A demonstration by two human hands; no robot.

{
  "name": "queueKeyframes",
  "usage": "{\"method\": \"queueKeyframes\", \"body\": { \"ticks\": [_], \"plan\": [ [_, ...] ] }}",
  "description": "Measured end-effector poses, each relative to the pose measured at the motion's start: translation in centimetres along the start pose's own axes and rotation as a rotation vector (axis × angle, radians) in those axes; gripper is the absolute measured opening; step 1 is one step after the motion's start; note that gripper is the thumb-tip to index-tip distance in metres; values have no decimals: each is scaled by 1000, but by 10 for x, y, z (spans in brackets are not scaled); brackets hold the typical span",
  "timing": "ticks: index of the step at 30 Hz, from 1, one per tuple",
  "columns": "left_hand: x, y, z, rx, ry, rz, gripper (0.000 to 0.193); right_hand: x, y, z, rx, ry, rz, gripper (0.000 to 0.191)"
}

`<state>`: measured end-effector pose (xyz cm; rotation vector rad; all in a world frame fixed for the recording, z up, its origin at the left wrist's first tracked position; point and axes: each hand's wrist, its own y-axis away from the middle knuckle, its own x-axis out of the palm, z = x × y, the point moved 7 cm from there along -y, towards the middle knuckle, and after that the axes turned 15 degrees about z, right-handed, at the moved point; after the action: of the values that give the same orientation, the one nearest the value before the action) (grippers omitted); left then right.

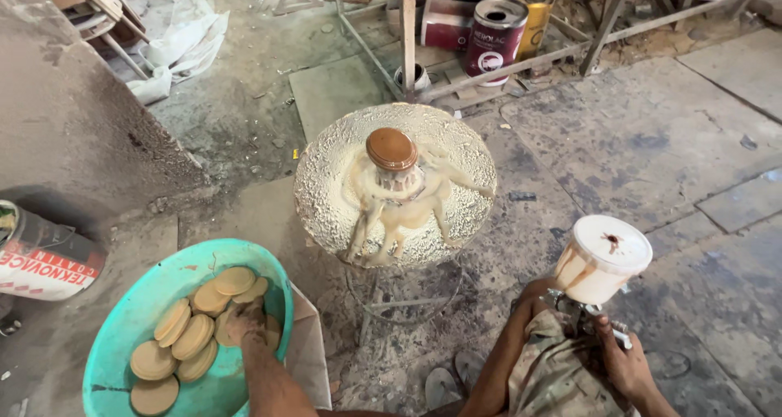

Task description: The person places small circular wooden objects onto a rotating stand and sprays them with a spray gun. A coworker removes the finished pieces and returns them to a nearby basin. The person repeats this cycle throughout the clip.

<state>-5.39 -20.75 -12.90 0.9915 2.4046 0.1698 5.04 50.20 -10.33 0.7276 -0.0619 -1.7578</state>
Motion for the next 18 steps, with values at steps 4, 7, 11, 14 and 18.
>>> {"method": "queueKeyframes", "body": {
  "ticks": [4,7,11,14,18],
  "plan": [
    [-8,-12,-5,-1,21,7,63,3,4,4,9,-28,10,69],
    [-31,-34,-22,-2,5,-32,61,4,3,7,38,9,-8,70],
    [-60,-53,-55,10,-64,-99,59,3,0,9,53,91,-34,71],
    [-90,-66,-86,-16,-170,-180,58,3,1,15,6,89,-39,67],
    [-99,-54,-106,36,23,-156,57,10,6,30,-78,38,42,64]
  ]
}}
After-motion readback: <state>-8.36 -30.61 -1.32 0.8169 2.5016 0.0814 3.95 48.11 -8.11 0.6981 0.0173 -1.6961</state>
